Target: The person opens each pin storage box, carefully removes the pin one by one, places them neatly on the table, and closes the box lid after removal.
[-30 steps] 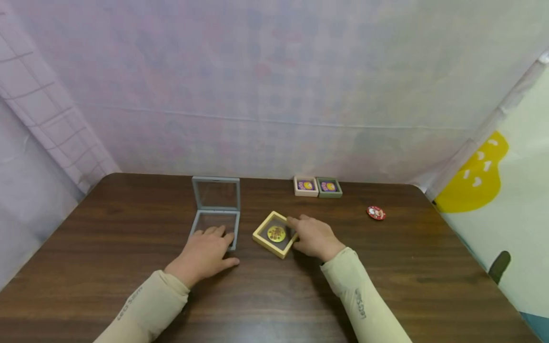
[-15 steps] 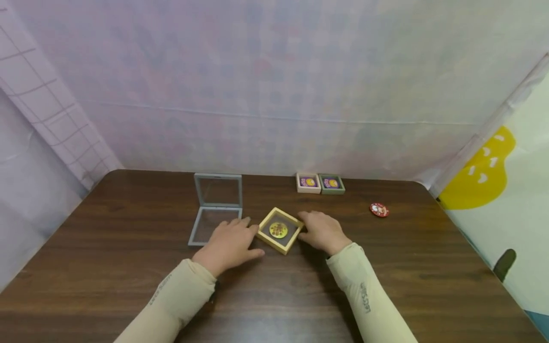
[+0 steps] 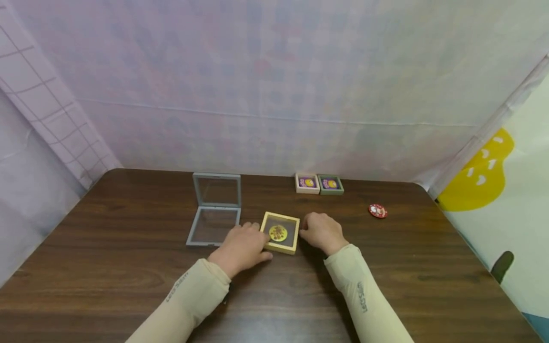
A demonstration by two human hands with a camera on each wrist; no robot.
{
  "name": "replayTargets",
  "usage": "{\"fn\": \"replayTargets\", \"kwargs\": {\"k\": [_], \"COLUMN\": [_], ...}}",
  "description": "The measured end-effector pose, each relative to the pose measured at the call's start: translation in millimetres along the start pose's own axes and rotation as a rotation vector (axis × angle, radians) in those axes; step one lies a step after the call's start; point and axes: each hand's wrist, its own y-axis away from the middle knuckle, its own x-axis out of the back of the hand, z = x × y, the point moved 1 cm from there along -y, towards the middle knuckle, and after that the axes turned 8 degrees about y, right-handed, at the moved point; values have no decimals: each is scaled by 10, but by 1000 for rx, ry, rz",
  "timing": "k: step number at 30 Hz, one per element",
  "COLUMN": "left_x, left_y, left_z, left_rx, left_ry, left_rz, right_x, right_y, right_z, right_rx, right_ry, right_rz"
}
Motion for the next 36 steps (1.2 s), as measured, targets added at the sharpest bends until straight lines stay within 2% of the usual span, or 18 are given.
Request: {"fn": "replayTargets", "kwargs": {"k": [9,13,16,19,22,25,31,36], "left_x": [15,1,13,60,126,155,54,-17], "left_y": [-26,-35,-37,-48,-79,-128,-203,-197], "left_z": [105,103,87,82,99,135,160,168], "left_rx": [-49,-50,-29,24,74,95,77,39], "left_ry": [24,43,55,69,75,83,75,44], "left_rz": [32,42,23,12,48,83,76,93], "right_x": [-11,4,0,-2,9,19,2,-41], "right_y": [-17,-5,4,14,28,34,33,32], "right_z": [3,-27,-52,-70,-85,-93,-98,-104], "right_rx": [-14,-10,-12,-15,-8,0,-10,-13], "right_ry": [-54,-86,-87,-77,-67,-54,-31,-11], "right_rz": [6,-31,-53,-50,-33,-10,16,23]}}
